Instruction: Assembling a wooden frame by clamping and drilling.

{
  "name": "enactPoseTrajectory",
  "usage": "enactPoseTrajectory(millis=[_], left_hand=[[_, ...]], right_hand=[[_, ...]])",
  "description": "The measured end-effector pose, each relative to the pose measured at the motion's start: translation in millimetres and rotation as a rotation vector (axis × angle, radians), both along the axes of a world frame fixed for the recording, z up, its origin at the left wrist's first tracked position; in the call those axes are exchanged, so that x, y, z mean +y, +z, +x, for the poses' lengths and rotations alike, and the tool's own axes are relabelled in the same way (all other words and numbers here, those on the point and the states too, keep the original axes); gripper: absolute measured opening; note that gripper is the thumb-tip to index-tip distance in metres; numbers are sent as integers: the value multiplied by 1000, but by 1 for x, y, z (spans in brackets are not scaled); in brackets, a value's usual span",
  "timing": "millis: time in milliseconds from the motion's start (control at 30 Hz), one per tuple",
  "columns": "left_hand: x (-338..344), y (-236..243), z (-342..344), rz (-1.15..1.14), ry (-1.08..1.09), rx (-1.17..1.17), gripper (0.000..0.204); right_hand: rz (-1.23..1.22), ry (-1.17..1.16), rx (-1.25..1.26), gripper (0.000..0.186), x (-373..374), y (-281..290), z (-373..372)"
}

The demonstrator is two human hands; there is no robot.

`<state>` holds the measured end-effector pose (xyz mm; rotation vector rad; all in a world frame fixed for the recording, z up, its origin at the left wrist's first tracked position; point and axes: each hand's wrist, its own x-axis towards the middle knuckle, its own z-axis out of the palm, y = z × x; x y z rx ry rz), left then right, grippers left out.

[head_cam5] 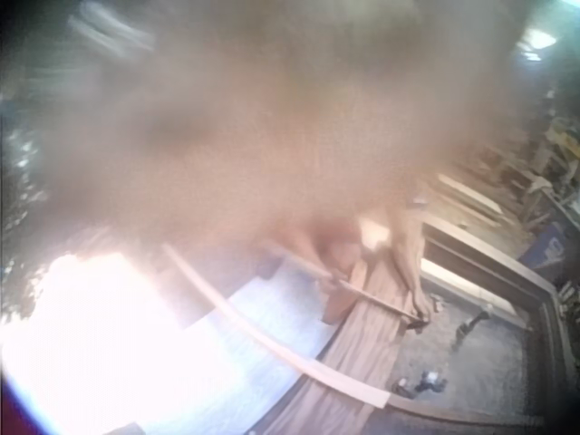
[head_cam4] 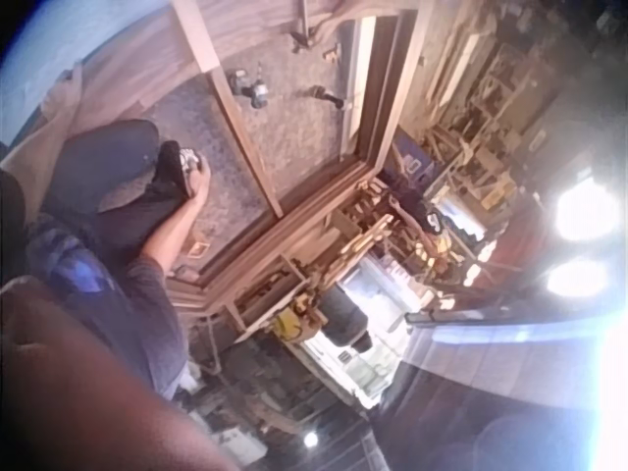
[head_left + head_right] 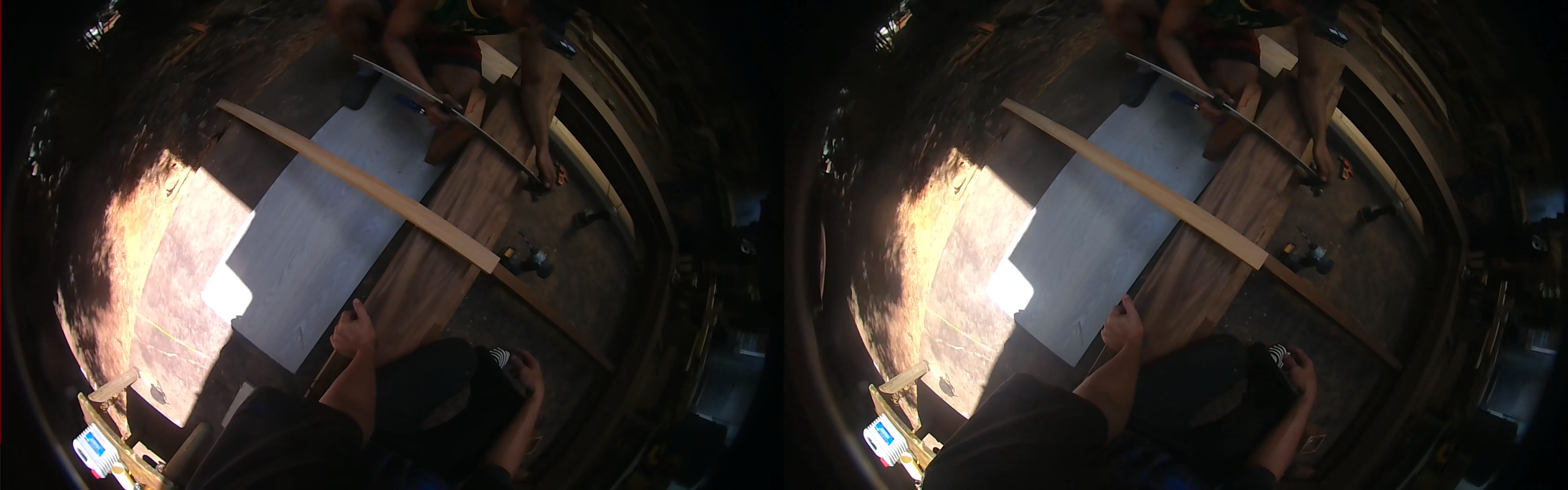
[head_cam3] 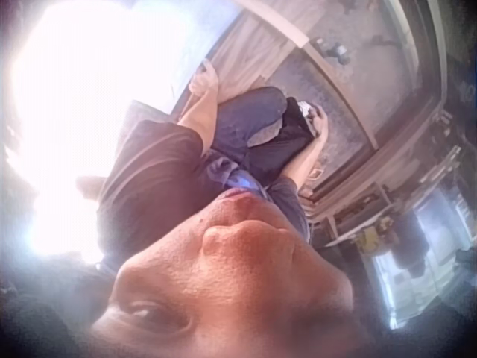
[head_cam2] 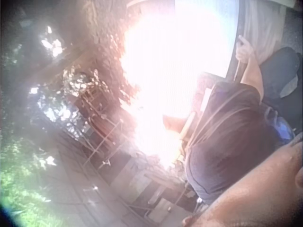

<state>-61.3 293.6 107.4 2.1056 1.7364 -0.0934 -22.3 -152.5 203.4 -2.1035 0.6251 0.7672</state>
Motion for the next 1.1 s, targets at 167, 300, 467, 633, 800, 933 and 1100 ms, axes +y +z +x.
enactPoseTrajectory(millis=[167, 300, 467, 633, 800, 933, 1100], left_hand=[[-4, -2, 5, -7, -7, -4, 51], [-4, -3, 6, 37, -29, 3, 51], [6, -2, 1, 34, -27, 15, 51], [-3, -9, 7, 61, -101, -30, 49], [6, -2, 11, 28, -92, 21, 44], [5, -5, 15, 6, -111, 56, 39], [3, -3, 18, 27, -115, -11, 33]], right_hand=[[11, -48, 15, 35, -7, -3, 3], [-15, -81, 66, 39, 14, 4, 18], [-272, 183, -488, 30, 61, 17, 75], [-399, 191, -766, 22, 106, 39, 212], [-158, 407, -1087, 19, 218, 28, 409], [-486, 669, -893, 51, 301, -16, 526], [-492, 783, -975, 78, 340, -79, 629]])
